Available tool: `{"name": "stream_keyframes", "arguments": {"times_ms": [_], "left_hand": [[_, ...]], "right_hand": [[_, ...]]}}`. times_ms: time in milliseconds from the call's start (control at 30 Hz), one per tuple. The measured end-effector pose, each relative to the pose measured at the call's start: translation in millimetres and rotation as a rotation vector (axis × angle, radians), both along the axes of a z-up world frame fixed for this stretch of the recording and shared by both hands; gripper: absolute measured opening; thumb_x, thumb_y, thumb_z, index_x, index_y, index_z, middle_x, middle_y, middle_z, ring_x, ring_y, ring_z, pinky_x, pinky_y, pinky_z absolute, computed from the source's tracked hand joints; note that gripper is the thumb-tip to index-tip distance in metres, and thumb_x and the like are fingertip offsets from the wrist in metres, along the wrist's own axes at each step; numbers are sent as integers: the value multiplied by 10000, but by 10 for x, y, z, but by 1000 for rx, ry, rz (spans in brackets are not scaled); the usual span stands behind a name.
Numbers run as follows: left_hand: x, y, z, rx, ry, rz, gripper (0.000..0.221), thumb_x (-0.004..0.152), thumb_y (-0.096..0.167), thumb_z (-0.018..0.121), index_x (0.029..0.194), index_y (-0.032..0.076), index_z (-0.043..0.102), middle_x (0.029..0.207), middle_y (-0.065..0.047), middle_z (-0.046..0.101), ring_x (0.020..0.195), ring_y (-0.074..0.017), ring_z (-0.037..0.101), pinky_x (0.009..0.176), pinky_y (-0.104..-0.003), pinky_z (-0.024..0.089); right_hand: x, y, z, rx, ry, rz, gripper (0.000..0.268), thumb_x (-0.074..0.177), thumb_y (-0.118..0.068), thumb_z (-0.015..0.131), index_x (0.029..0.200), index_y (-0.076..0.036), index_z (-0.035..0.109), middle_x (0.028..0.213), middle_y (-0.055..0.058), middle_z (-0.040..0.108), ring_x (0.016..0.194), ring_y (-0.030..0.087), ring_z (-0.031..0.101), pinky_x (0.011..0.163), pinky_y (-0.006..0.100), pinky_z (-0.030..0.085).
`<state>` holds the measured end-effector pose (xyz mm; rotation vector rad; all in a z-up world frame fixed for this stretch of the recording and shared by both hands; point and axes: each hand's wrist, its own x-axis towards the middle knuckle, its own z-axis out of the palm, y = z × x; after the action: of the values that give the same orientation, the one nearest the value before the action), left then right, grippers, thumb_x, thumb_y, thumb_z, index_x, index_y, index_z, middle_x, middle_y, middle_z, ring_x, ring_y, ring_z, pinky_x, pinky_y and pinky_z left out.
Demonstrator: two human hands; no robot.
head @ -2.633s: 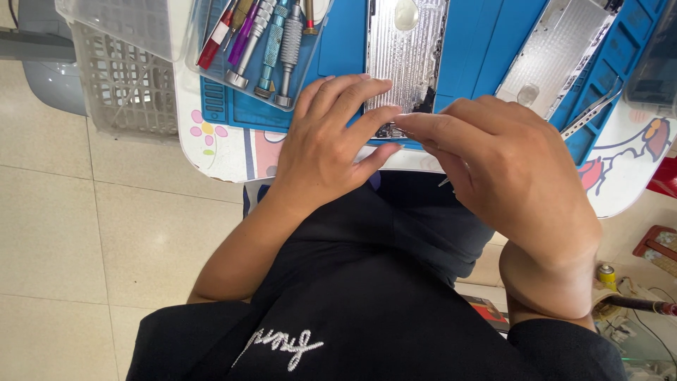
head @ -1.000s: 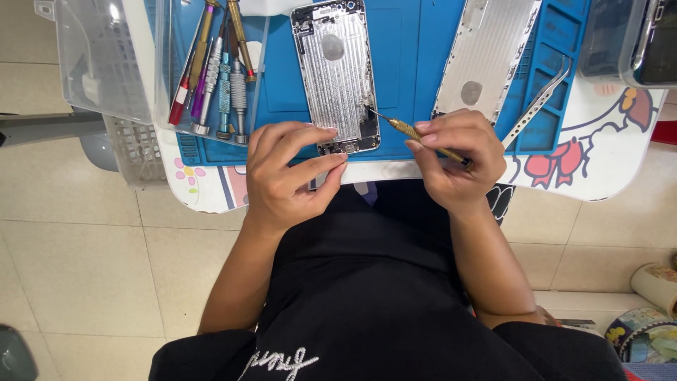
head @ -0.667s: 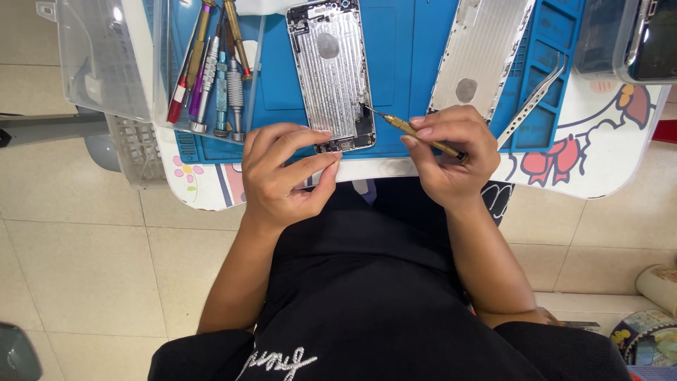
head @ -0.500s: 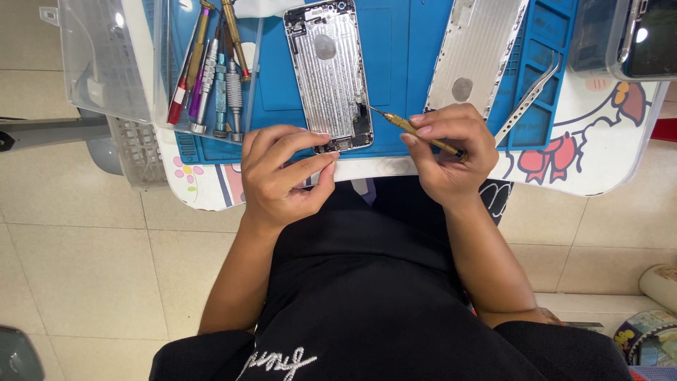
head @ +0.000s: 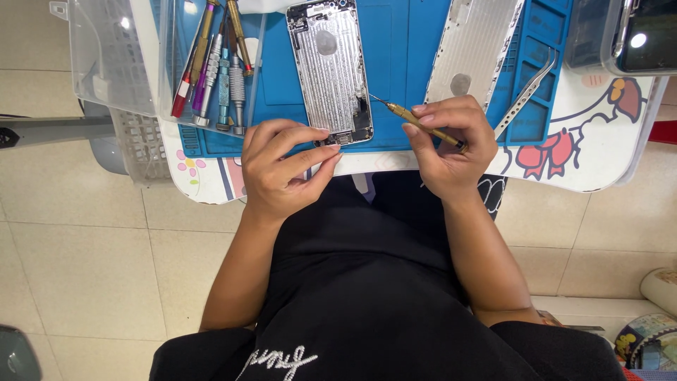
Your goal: Disassembling a mobile phone and removing internal components using a screwdriver on a repair bench.
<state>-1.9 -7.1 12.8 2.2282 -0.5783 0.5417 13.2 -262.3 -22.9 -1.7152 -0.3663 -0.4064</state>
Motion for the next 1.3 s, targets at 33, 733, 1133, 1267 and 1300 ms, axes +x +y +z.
{"name": "stream_keyframes", "arguments": {"times_ms": [33,733,1133,1267,1300], "left_hand": [[-5,0,-4,0,1,-1,184,790,120,929,920,170,809,1042,38,745,976,-178,650,845,-333,424],[31,-70,75,-26,62,32,96,813,71,747,781,72,656,1106,-65,709,1019,-269,654,887,-391,471],[754,-487,408,18,41,47,169,849,116,924,980,148,821,1159,20,699,1090,-224,613,931,-356,503],[1051,-629,371,59,54,62,131,864,166,925,934,160,814,1168,22,691,1094,-205,601,920,-377,475],[1122,-660,333,109,30,71,130,888,198,933,934,164,816,1168,30,686,1095,-199,593,910,-389,452]], "right_hand": [[-12,3,3,0,1,-1,290,932,145,786,1062,-27,592,1098,115,629,1019,176,708,900,267,629],[-55,-24,-12,103,41,-36,284,957,133,771,1084,-26,573,1098,111,629,1006,159,692,918,258,608],[-97,-67,-49,253,109,-119,276,959,76,770,1063,-48,546,1103,118,628,944,129,654,856,232,586],[-102,-85,-75,275,121,-120,286,939,70,772,1055,-55,543,1108,121,627,917,109,653,820,210,576],[-103,-86,-83,281,120,-117,288,930,72,772,1051,-57,544,1117,122,628,911,105,657,808,204,574]]}}
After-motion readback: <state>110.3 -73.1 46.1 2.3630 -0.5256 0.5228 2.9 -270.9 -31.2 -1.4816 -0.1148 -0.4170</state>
